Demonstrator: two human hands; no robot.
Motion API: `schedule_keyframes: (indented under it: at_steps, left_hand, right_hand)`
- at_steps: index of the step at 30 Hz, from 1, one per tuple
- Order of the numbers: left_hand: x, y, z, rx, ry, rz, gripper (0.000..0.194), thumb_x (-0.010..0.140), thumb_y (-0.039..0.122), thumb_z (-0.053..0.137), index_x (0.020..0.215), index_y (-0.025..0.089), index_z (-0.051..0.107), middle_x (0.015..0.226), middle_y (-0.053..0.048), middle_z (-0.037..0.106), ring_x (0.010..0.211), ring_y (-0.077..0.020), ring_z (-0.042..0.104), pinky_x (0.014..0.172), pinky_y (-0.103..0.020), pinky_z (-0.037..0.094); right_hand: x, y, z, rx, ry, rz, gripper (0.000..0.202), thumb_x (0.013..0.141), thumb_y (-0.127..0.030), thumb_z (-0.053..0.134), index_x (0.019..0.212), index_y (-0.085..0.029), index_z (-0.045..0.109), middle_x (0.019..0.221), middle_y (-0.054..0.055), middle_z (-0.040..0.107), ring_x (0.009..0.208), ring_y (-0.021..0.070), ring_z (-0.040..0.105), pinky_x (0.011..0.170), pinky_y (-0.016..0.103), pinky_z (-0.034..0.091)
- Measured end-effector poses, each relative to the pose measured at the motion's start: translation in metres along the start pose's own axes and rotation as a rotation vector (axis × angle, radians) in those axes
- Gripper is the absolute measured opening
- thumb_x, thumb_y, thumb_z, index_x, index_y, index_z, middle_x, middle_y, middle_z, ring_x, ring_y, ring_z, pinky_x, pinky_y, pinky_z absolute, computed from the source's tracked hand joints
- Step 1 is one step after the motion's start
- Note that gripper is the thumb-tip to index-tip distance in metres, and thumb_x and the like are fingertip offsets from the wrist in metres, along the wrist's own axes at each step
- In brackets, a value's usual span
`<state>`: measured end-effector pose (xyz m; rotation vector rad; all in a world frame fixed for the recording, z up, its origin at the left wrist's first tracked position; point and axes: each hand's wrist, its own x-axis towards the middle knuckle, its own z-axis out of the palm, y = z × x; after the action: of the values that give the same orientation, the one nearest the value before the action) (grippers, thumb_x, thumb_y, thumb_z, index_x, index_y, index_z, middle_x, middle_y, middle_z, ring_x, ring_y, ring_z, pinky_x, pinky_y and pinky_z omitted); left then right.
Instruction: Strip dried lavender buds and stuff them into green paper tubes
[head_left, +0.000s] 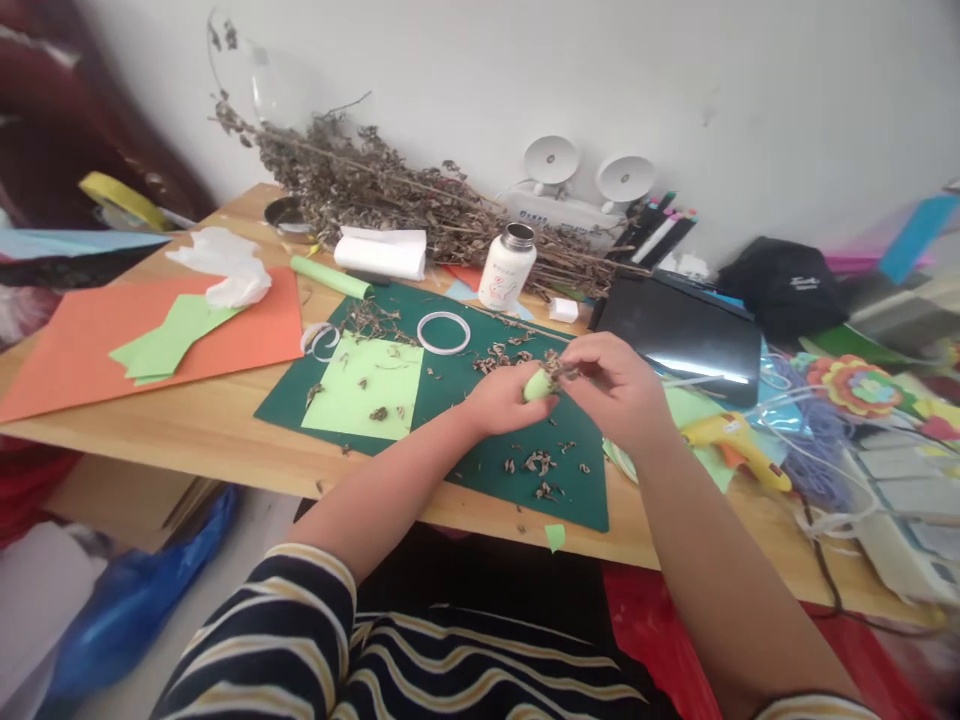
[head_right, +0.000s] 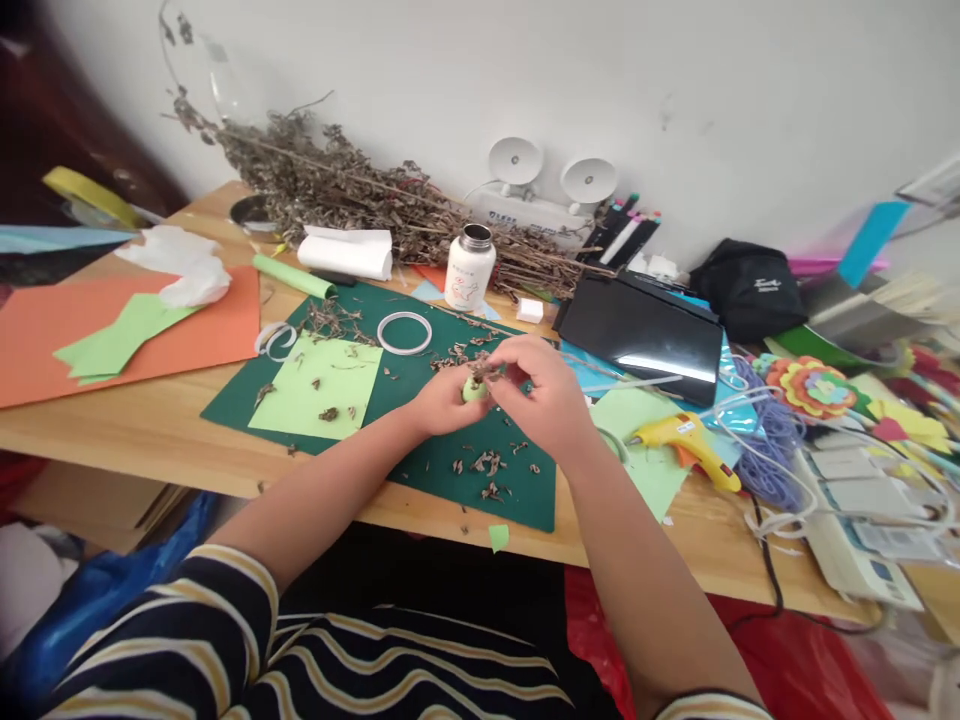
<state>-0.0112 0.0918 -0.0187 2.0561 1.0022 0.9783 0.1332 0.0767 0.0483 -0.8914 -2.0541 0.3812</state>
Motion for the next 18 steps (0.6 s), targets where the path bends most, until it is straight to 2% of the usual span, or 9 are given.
schedule_keyframes:
  at_steps: [5,8,11,15,18]
  left_hand:
    - [-0.001,0.004,0.000,0.034,-0.034,0.008,0.019,0.072,0.036,0.048,0.074,0.017,0.048,0.070,0.000,0.057,0.065,-0.0136,0.053,0.060,-0.024,0.040]
    - [-0.002,0.004,0.001,0.051,-0.047,0.022,0.020,0.073,0.038,0.047,0.074,0.018,0.047,0.070,0.000,0.057,0.064,-0.0139,0.053,0.059,-0.024,0.040]
    - [-0.003,0.004,0.000,0.063,-0.050,0.017,0.020,0.073,0.038,0.047,0.076,0.018,0.049,0.071,-0.001,0.059,0.066,-0.0144,0.055,0.060,-0.024,0.040]
    - [-0.003,0.004,-0.001,0.080,-0.060,0.003,0.020,0.072,0.038,0.049,0.076,0.018,0.050,0.072,-0.001,0.060,0.066,-0.0145,0.055,0.061,-0.025,0.041]
    - [-0.003,0.003,-0.001,0.078,-0.057,0.014,0.019,0.072,0.037,0.048,0.075,0.018,0.050,0.071,-0.001,0.060,0.065,-0.0144,0.054,0.062,-0.025,0.041]
  right_hand:
    - [0.008,-0.016,-0.013,-0.257,-0.127,-0.013,0.012,0.071,-0.010,0.052,0.074,-0.020,0.058,0.083,0.004,0.059,0.075,0.0141,0.057,0.057,0.025,0.048]
    - [0.014,-0.026,-0.022,-0.433,-0.252,-0.052,0.012,0.072,-0.012,0.051,0.072,-0.019,0.060,0.088,0.006,0.062,0.082,0.0167,0.059,0.069,0.031,0.050]
    - [0.023,-0.033,-0.030,-0.563,-0.415,-0.109,0.017,0.076,-0.017,0.049,0.073,-0.019,0.065,0.102,0.008,0.062,0.094,0.0219,0.058,0.081,0.039,0.048]
    - [0.034,-0.037,-0.037,-0.622,-0.605,-0.180,0.026,0.080,-0.018,0.044,0.076,-0.021,0.069,0.125,0.005,0.054,0.114,0.0280,0.049,0.089,0.047,0.044]
    - [0.040,-0.035,-0.038,-0.602,-0.683,-0.189,0.028,0.080,-0.016,0.042,0.074,-0.022,0.070,0.131,0.003,0.050,0.121,0.0285,0.043,0.093,0.050,0.042]
